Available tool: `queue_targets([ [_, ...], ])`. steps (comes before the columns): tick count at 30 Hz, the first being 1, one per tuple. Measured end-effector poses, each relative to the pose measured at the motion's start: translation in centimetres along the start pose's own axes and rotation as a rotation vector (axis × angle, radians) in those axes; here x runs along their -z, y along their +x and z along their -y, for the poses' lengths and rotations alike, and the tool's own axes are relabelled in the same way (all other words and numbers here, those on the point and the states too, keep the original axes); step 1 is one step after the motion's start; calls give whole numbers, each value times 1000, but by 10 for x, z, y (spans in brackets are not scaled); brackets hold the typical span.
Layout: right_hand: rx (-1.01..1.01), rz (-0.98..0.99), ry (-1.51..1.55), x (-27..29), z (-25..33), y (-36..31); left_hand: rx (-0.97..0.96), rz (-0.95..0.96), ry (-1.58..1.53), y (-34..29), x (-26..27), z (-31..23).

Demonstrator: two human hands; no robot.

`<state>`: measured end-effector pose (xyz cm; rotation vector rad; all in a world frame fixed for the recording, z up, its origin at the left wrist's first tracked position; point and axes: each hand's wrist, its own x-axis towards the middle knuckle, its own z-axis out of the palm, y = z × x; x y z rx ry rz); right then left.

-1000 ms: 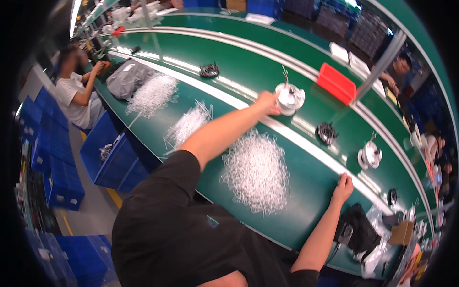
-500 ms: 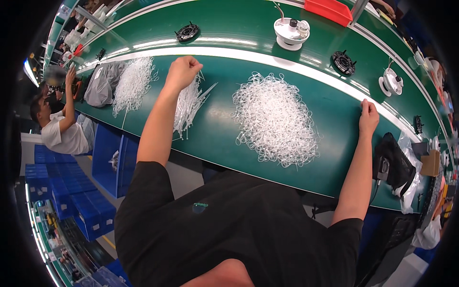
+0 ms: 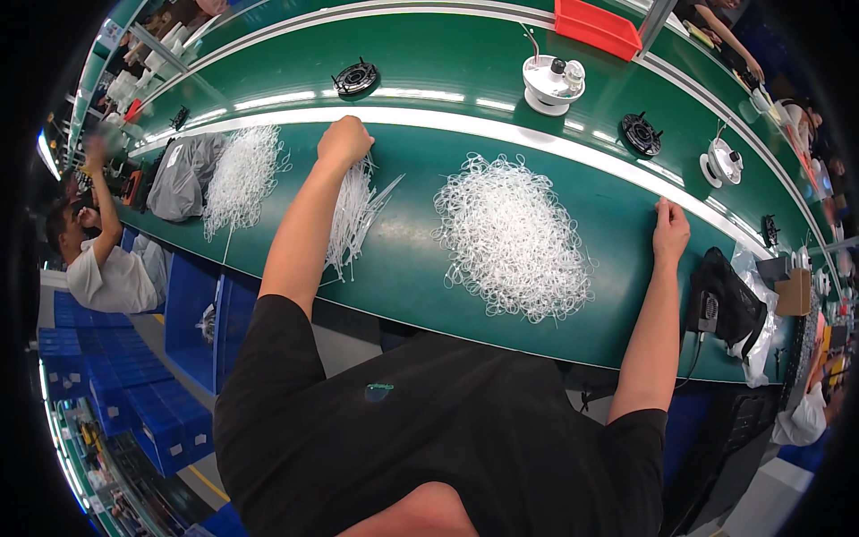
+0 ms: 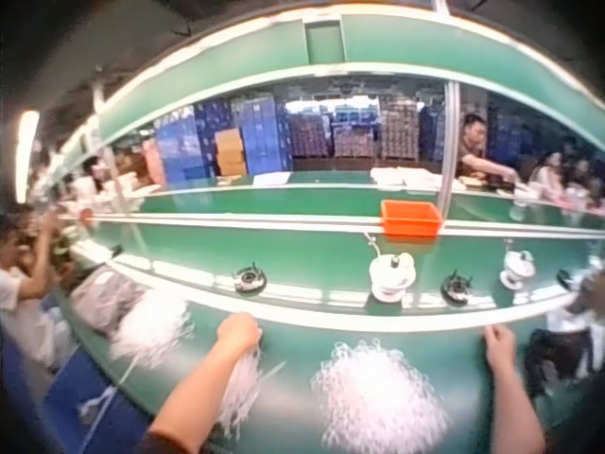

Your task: The person assembles small white electronic devices on a green workbench. They pick up the devices, insert small white plastic components into them, and place the finished units on the table. The person also handles a pile of white zip ties, separating and organizing them.

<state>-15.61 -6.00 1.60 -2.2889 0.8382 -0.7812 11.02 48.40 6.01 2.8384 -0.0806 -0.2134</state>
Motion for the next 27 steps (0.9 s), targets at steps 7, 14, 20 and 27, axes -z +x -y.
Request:
queue_targets([
  [7,-10,-23,11,-1,-4,1,-75,15,-187,14,-2,16],
  [14,-11,-29,5,-3,-9,4,-64,-6,-146,16,1,14],
  [20,-2,-31,16,-4,-5,3,-75,28,-67,12,-7,6],
  [27,-51,-112,411,0,-10,9,-364,-188,-496,-8,3,-4],
])
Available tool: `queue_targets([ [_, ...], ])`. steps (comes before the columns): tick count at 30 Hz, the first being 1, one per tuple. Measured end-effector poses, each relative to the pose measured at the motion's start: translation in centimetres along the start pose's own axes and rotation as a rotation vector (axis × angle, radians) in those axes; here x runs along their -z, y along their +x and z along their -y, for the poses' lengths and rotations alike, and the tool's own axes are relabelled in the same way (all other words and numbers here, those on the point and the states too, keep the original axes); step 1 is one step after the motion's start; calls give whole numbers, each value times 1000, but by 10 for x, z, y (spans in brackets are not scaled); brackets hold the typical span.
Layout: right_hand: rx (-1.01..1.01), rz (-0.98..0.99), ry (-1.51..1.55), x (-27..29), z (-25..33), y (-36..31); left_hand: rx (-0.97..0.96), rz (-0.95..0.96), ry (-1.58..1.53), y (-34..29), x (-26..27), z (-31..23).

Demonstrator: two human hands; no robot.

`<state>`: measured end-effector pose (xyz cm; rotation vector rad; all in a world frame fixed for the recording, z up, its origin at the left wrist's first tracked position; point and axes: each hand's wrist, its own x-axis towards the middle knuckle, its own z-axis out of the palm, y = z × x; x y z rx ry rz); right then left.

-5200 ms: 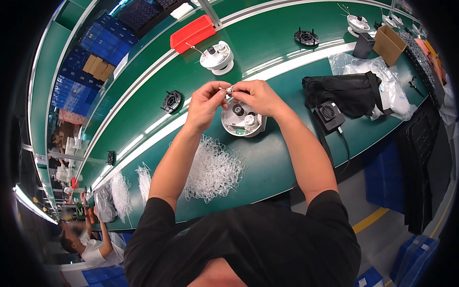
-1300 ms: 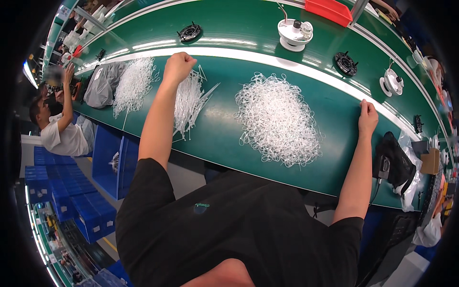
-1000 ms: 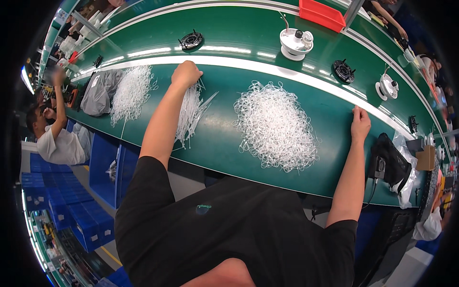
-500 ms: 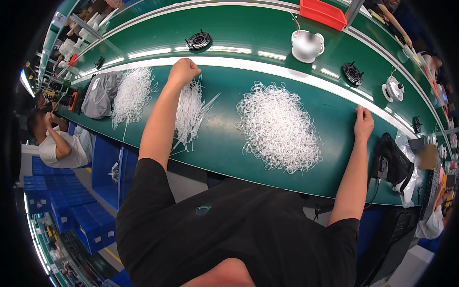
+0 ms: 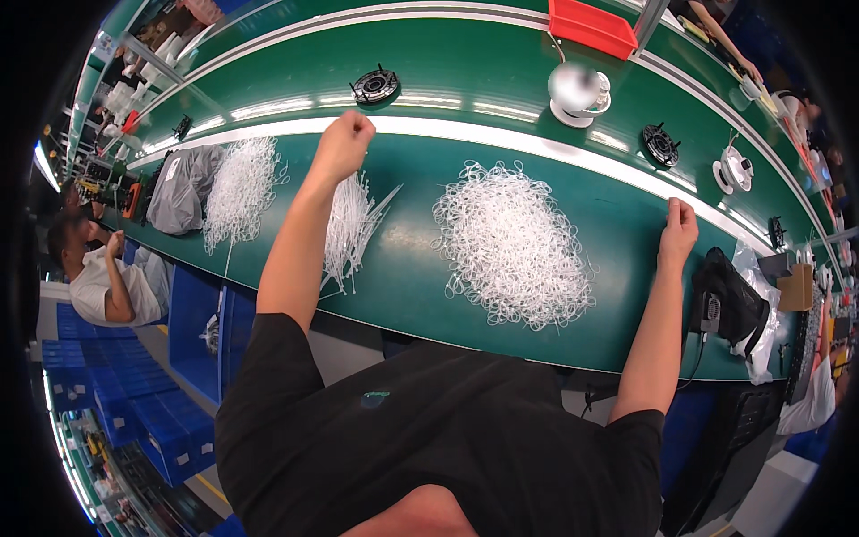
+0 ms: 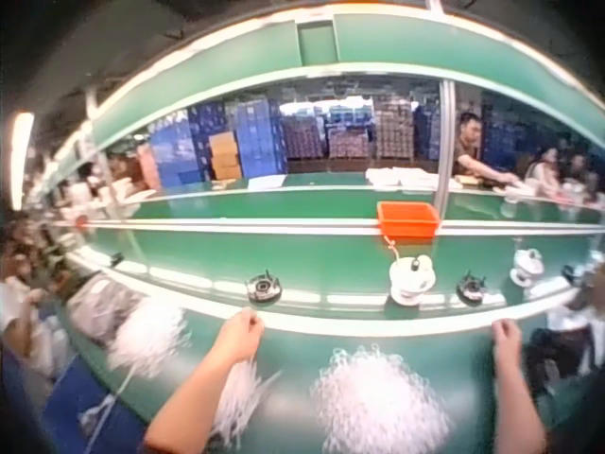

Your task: The person assembles small white electronic devices on a green workbench. They pick up the devices, insert small white plastic components into them, and place the finished units on the table. The person also handles a pile of white zip ties, separating and organizing them.

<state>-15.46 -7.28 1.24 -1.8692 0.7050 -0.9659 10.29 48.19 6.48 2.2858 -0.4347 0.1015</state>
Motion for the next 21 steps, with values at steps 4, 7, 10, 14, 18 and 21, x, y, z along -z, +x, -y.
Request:
queue_targets([
  [4,205,138,190,-40,125,-50,10,75,-799,-44,12,-77],
  [7,302,437,190,-80,204,-113,-85,130,-998,-71,-16,-102],
  [10,415,719,187,-119,230,-158,-28,93,-1205,-86,-42,-108],
  [14,214,851,295,-148,223,-190,57,166,-1454,-96,-59,-111],
  [18,125,805,285,-151,216,-192,74,238,-1456,-105,-66,-105],
  [21,322,686,209,-150,217,-186,82,224,-1411,-111,-76,-99],
])
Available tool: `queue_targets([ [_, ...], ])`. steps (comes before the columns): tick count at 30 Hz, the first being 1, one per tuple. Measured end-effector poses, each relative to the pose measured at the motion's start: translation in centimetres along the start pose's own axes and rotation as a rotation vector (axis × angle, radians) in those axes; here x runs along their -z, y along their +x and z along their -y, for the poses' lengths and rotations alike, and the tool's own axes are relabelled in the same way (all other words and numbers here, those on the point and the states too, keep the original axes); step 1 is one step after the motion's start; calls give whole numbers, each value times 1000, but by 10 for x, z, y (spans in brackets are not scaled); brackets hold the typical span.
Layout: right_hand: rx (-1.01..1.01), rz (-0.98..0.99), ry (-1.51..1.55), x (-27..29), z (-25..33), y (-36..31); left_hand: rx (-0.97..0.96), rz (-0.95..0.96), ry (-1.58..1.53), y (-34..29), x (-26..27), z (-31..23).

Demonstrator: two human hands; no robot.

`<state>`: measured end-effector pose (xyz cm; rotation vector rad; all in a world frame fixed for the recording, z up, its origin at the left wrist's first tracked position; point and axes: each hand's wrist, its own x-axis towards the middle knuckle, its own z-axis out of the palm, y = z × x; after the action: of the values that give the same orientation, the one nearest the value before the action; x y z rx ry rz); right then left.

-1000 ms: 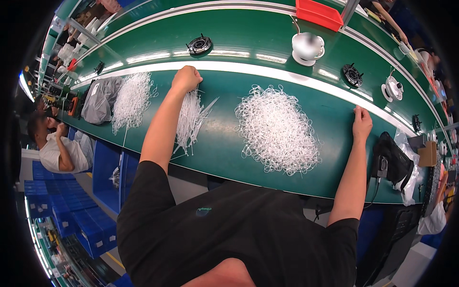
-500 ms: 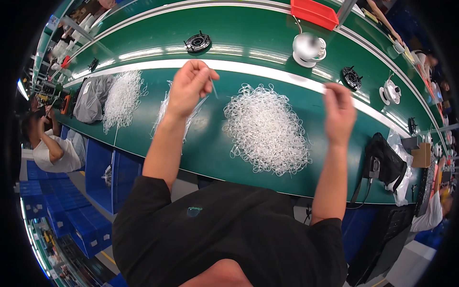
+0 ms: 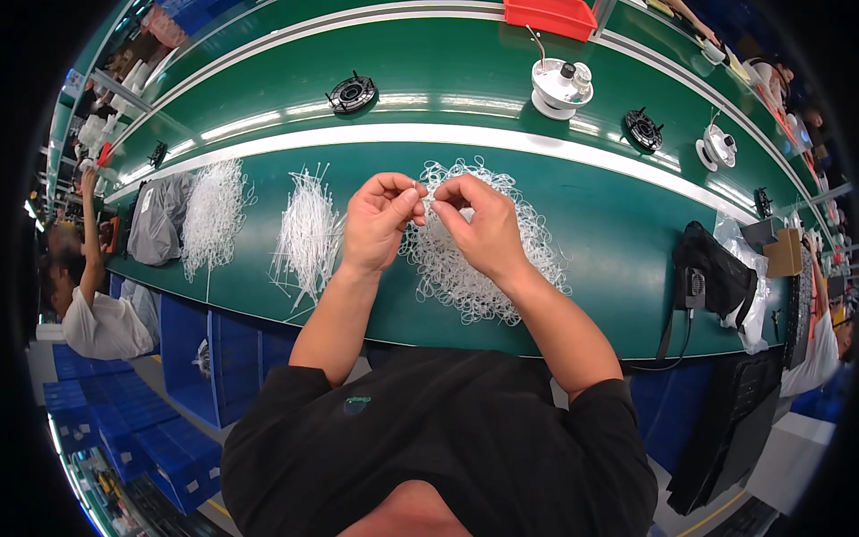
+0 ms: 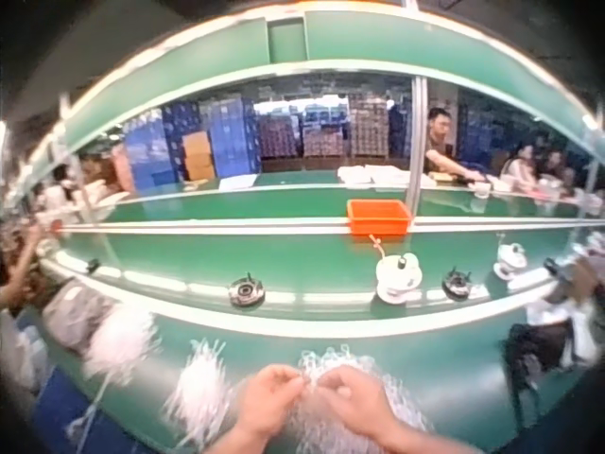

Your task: The person assembles small white electronic devices on a green workbench. They pick up the devices, insert small white plastic components into them, and place the finished units on the table. The person also handles a pile of white zip ties, separating and organizing them.

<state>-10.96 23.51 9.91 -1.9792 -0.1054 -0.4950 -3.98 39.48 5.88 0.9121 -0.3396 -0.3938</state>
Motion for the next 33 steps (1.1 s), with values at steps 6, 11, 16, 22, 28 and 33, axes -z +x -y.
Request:
queue_targets([
  [6,-60,-160,143,-14,10,5,15,-18,44,-7,-4,14],
  [11,93,-109,-75,-18,5,4,-8,-41,-18,-7,-3,13],
  [16,125,-80,-103,-18,7,7,-40,-75,-32,-5,0,11],
  [22,108,-73,-90,-20,8,6,-29,-85,-11,-6,0,10],
  [28,113,-74,-116,-19,6,6,-29,-72,16,-6,0,10],
  [33,49,-89,-114,-16,6,6,-12,-31,121,-9,-5,16],
])
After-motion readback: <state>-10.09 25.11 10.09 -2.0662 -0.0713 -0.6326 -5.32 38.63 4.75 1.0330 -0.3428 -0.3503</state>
